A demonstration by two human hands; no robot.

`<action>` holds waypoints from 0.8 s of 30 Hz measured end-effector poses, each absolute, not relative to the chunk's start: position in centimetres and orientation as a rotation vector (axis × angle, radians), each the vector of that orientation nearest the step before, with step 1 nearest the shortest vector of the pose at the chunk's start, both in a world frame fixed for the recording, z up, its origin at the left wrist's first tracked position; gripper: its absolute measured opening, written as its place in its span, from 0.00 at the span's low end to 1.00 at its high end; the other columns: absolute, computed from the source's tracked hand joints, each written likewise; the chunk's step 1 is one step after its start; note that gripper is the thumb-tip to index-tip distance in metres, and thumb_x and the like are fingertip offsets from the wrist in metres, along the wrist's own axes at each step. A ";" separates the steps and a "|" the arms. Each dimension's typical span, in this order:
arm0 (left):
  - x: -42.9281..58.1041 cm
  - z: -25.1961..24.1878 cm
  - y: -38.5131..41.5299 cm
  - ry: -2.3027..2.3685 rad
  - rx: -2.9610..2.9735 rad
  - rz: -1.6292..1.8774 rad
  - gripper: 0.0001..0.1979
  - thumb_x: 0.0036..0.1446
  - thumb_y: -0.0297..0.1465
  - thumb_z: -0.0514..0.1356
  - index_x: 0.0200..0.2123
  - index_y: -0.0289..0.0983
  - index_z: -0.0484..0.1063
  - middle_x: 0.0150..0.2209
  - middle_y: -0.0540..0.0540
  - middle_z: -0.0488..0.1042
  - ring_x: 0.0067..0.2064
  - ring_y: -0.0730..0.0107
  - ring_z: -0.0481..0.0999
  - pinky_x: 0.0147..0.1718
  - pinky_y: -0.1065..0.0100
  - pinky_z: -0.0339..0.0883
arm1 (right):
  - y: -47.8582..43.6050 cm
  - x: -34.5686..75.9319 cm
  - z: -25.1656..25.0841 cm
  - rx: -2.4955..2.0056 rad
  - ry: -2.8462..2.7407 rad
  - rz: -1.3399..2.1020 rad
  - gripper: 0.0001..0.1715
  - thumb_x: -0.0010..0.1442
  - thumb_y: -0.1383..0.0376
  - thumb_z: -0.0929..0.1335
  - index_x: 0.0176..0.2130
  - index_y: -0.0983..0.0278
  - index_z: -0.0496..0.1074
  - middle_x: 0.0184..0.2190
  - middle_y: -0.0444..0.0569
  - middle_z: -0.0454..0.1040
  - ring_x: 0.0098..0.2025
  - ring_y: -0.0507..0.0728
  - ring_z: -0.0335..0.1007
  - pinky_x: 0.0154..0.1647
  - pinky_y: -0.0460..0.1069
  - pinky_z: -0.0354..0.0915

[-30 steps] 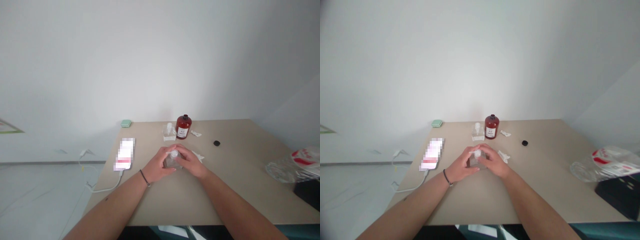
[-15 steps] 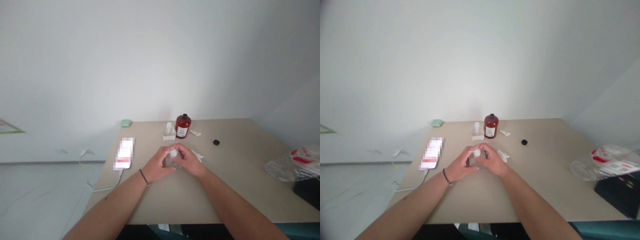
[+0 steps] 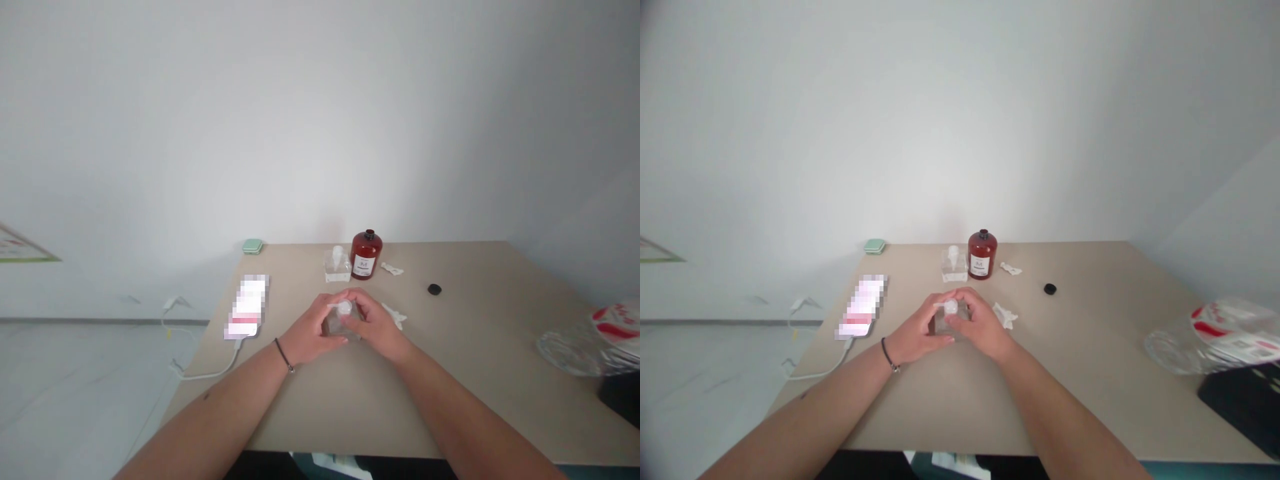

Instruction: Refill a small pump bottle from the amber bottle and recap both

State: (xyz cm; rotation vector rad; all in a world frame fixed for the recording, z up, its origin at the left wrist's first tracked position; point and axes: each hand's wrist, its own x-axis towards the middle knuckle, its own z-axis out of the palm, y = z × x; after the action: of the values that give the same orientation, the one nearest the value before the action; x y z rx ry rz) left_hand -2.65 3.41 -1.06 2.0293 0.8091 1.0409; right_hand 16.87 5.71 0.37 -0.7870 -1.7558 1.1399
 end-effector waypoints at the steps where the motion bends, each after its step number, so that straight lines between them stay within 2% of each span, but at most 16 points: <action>1: -2.6 -1.1 3.4 0.804 2.030 1.046 0.42 0.56 0.33 0.68 0.69 0.48 0.51 0.63 0.39 0.61 0.65 0.50 0.62 0.66 0.45 0.55 | 5.7 16.9 0.4 -0.758 -1.767 1.164 0.18 0.60 0.52 0.71 0.47 0.58 0.75 0.47 0.51 0.74 0.51 0.62 0.70 0.55 0.59 0.65; 4: -2.7 -1.1 3.6 0.784 2.036 1.050 0.43 0.56 0.34 0.69 0.69 0.48 0.51 0.63 0.39 0.61 0.65 0.51 0.63 0.66 0.46 0.55 | 5.8 17.1 0.6 -0.698 -1.797 1.215 0.18 0.63 0.52 0.69 0.48 0.58 0.76 0.50 0.52 0.73 0.53 0.62 0.70 0.56 0.58 0.64; 9: -2.7 -1.2 3.9 0.761 2.047 1.059 0.43 0.55 0.34 0.69 0.69 0.47 0.52 0.63 0.39 0.62 0.65 0.51 0.63 0.66 0.47 0.55 | 6.0 17.1 0.3 -0.757 -1.781 1.127 0.17 0.61 0.50 0.71 0.40 0.59 0.76 0.46 0.51 0.73 0.49 0.61 0.71 0.55 0.58 0.64; 17: -2.6 -1.0 3.7 0.776 2.031 1.044 0.42 0.55 0.32 0.69 0.69 0.46 0.53 0.63 0.38 0.62 0.64 0.49 0.63 0.65 0.46 0.56 | 6.0 16.7 0.1 -0.843 -1.766 1.017 0.23 0.55 0.43 0.72 0.33 0.60 0.71 0.40 0.48 0.70 0.43 0.60 0.69 0.49 0.57 0.66; 20: -2.6 -0.8 3.8 0.778 2.037 1.028 0.42 0.56 0.32 0.69 0.69 0.46 0.52 0.64 0.38 0.61 0.65 0.49 0.63 0.65 0.46 0.56 | 6.0 16.8 0.0 -0.850 -1.772 1.010 0.23 0.56 0.44 0.72 0.36 0.59 0.74 0.41 0.49 0.70 0.45 0.60 0.69 0.51 0.57 0.66; 24: -2.7 -0.8 3.9 0.747 2.020 1.021 0.44 0.56 0.33 0.69 0.70 0.47 0.49 0.65 0.38 0.61 0.66 0.49 0.62 0.66 0.46 0.54 | 6.1 17.2 -0.1 -0.742 -1.814 1.155 0.20 0.61 0.48 0.70 0.48 0.56 0.76 0.52 0.51 0.69 0.56 0.62 0.67 0.61 0.59 0.61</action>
State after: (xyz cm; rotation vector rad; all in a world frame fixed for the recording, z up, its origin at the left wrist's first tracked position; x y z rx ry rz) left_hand -2.66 3.92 -0.83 2.0197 0.7473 1.0206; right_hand 17.25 6.13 -0.09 -0.7424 -1.8137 1.1551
